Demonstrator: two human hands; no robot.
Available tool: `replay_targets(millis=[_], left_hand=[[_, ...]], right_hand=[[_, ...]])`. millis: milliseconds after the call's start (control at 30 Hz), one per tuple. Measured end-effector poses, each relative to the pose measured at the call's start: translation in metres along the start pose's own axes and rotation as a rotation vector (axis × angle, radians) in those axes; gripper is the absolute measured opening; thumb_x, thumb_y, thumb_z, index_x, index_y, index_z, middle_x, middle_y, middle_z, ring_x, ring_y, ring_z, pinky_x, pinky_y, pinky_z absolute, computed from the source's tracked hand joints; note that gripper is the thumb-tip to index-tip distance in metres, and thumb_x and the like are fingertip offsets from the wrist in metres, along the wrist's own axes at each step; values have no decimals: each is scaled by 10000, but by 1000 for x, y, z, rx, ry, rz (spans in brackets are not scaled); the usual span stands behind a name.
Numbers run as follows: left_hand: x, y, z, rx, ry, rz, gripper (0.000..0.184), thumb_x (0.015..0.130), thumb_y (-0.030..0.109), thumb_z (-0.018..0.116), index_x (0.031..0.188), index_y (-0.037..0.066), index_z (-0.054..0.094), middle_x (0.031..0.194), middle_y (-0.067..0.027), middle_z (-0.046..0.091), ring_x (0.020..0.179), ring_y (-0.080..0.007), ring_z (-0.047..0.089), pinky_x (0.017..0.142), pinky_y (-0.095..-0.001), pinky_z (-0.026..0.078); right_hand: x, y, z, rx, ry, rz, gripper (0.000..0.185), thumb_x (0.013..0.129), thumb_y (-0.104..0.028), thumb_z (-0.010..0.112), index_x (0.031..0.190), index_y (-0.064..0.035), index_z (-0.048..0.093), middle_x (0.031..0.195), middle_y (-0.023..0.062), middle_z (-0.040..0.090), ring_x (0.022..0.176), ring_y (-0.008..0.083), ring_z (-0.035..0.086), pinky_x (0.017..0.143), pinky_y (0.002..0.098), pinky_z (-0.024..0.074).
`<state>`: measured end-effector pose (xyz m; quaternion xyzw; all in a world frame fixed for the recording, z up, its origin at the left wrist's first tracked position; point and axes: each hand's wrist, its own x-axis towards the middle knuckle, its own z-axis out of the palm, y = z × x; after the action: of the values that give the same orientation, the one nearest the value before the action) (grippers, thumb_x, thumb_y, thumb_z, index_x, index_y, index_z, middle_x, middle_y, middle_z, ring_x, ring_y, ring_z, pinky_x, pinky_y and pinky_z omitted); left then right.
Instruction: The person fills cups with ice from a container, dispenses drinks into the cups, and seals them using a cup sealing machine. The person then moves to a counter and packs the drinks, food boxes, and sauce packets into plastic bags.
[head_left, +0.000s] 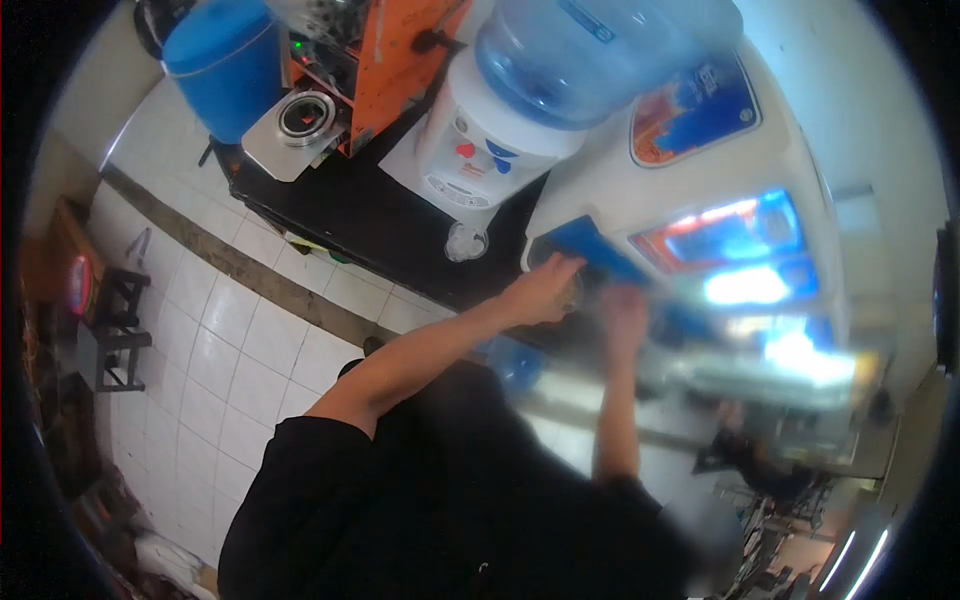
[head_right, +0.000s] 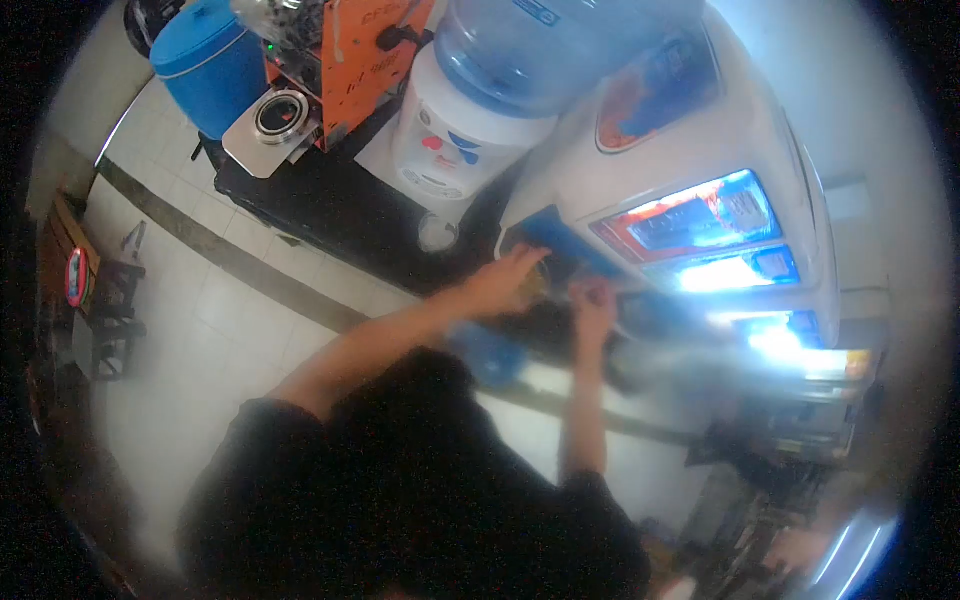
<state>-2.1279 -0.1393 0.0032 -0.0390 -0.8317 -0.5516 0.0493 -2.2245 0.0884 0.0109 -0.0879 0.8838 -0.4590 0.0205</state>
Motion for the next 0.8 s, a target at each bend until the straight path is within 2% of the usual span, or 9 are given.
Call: replay_targets(millis=[33, 100, 133, 200, 300, 433, 533, 633, 800], left_hand=[[-1, 4, -3, -7, 7, 30, 980, 655, 106, 830, 1484, 123, 308, 1351, -215, 439, 1192, -442, 542, 978, -485, 506], [-5, 5, -4, -20, 23, 60, 971, 667, 115, 824, 1489, 121, 307, 1345, -208, 443, 1209, -434, 529, 987, -481, 499], [-9, 2, -5, -22, 49, 60, 957, 686, 123, 812, 1500, 138, 309, 1353, -210, 444, 1207, -430, 534, 1000, -476, 489], [-23, 1, -15, -22, 69, 61, 943, 704, 131, 800, 1510, 155, 312, 1361, -212, 445, 1206, -426, 538, 1013, -472, 479], [-46, -2, -35, -131, 110, 5, 912, 720, 145, 795, 1506, 171, 333, 1365, -200, 449, 1212, -415, 535, 1009, -466, 478], [-64, -15, -45, 77, 153, 41, 894, 701, 106, 796, 1478, 141, 355, 1312, -179, 467, 1162, -407, 559, 959, -463, 502], [-71, -11, -53, 110, 165, 8, 892, 703, 105, 794, 1478, 143, 355, 1299, -178, 473, 1152, -402, 566, 947, -457, 508], [-73, -11, -55, 48, 191, -27, 898, 703, 112, 796, 1481, 149, 349, 1292, -178, 475, 1138, -404, 575, 930, -456, 516], [-73, -10, -52, 15, 200, -102, 915, 698, 133, 803, 1484, 137, 334, 1284, -179, 477, 1109, -408, 592, 899, -456, 534]], right_hand=[[18, 23, -3, -7, -10, -14, 431, 815, -194, 787, 1172, 14, 666, 1137, 202, 693, 1048, 354, 647, 986, 451, 471], [49, 74, -8, -175, 347, -225, 511, 815, -230, 795, 1207, 57, 637, 1162, 214, 689, 1044, 351, 649, 941, 464, 475], [53, 69, -8, -177, 344, -231, 511, 815, -230, 795, 1207, 57, 637, 1162, 214, 689, 1044, 351, 649, 941, 464, 475], [60, 58, -4, -356, 406, -192, 426, 885, -323, 676, 1162, 1, 664, 1127, 198, 691, 1011, 339, 650, 901, 453, 495], [80, 68, -1, -514, 405, -251, 440, 914, -331, 639, 1191, 10, 646, 1145, 208, 679, 1042, 358, 635, 930, 467, 485], [82, 79, -3, -560, 442, -393, 439, 945, -315, 593, 1232, 15, 620, 1196, 210, 662, 1095, 357, 619, 968, 469, 469], [91, 97, -4, -454, 425, -355, 622, 884, -498, 684, 1285, -27, 617, 1341, 224, 576, 1256, 394, 511, 1078, 502, 370], [82, 71, -4, -645, 412, -272, 630, 890, -509, 674, 1282, -20, 616, 1331, 222, 587, 1237, 396, 527, 1064, 500, 389], [80, 66, -10, -381, 319, -291, 622, 891, -513, 669, 1263, -17, 625, 1236, 206, 650, 1141, 387, 599, 992, 497, 449]])
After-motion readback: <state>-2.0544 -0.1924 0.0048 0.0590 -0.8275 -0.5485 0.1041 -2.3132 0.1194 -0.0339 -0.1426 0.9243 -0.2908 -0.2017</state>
